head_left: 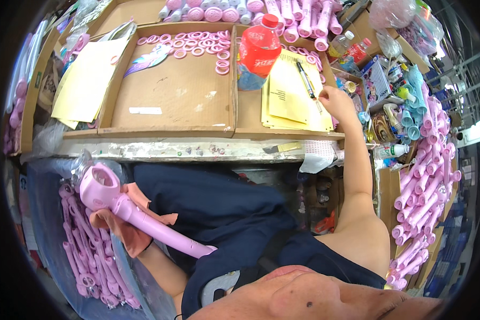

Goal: The person picks pink bubble maker wands from a bin, wipes them with a cloth, and uses a screwdriver to tighten screws on the head. The person repeats this process for multiple wands, placing finished units on the table.

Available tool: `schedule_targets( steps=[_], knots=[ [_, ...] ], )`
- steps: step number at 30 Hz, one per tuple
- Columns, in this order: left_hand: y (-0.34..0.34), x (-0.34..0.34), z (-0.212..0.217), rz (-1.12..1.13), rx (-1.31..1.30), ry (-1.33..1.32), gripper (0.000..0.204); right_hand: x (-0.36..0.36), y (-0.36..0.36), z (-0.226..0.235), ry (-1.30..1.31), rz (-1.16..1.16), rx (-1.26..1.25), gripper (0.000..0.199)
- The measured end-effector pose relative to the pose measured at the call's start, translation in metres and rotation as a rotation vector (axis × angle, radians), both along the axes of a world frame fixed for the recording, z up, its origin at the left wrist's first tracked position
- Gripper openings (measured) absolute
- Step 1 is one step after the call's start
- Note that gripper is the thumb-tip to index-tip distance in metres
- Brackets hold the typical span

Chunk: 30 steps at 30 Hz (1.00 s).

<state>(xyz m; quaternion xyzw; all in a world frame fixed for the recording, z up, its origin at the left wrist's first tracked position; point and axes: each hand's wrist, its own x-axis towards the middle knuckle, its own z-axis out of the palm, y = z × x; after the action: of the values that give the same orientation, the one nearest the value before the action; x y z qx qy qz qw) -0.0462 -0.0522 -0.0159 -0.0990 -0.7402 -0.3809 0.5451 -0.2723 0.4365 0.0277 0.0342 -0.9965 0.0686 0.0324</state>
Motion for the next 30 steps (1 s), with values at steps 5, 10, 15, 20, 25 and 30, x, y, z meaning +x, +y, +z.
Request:
schedule_targets(
  steps=[5, 10, 15, 20, 25, 30],
  knots=[
    [0.003, 0.010, -0.008, 0.324, -0.480, 0.016, 0.109, -0.018, 0.030, -0.026, -0.221, -0.117, 0.115, 0.032],
    [0.005, 0.015, -0.014, 0.447, -0.617, -0.339, 0.115, -0.001, 0.010, -0.014, -0.124, -0.289, 0.265, 0.038],
    [0.018, -0.004, -0.009, -0.483, 0.628, -0.682, 0.101, 0.046, -0.049, 0.027, 0.441, -0.191, -0.526, 0.022],
    [0.031, -0.007, 0.006, -1.111, 1.392, -0.422, 0.093, 0.106, -0.173, 0.009, -0.004, 0.601, -1.531, 0.018],
    [0.031, 0.005, 0.014, -0.993, 1.462, -0.346, 0.084, 0.131, -0.259, -0.011, -0.236, 0.895, -1.531, 0.022],
    [0.036, 0.018, 0.023, -0.682, 1.427, -0.264, 0.074, 0.133, -0.275, -0.009, -0.068, 0.964, -1.395, 0.020]
  ],
)
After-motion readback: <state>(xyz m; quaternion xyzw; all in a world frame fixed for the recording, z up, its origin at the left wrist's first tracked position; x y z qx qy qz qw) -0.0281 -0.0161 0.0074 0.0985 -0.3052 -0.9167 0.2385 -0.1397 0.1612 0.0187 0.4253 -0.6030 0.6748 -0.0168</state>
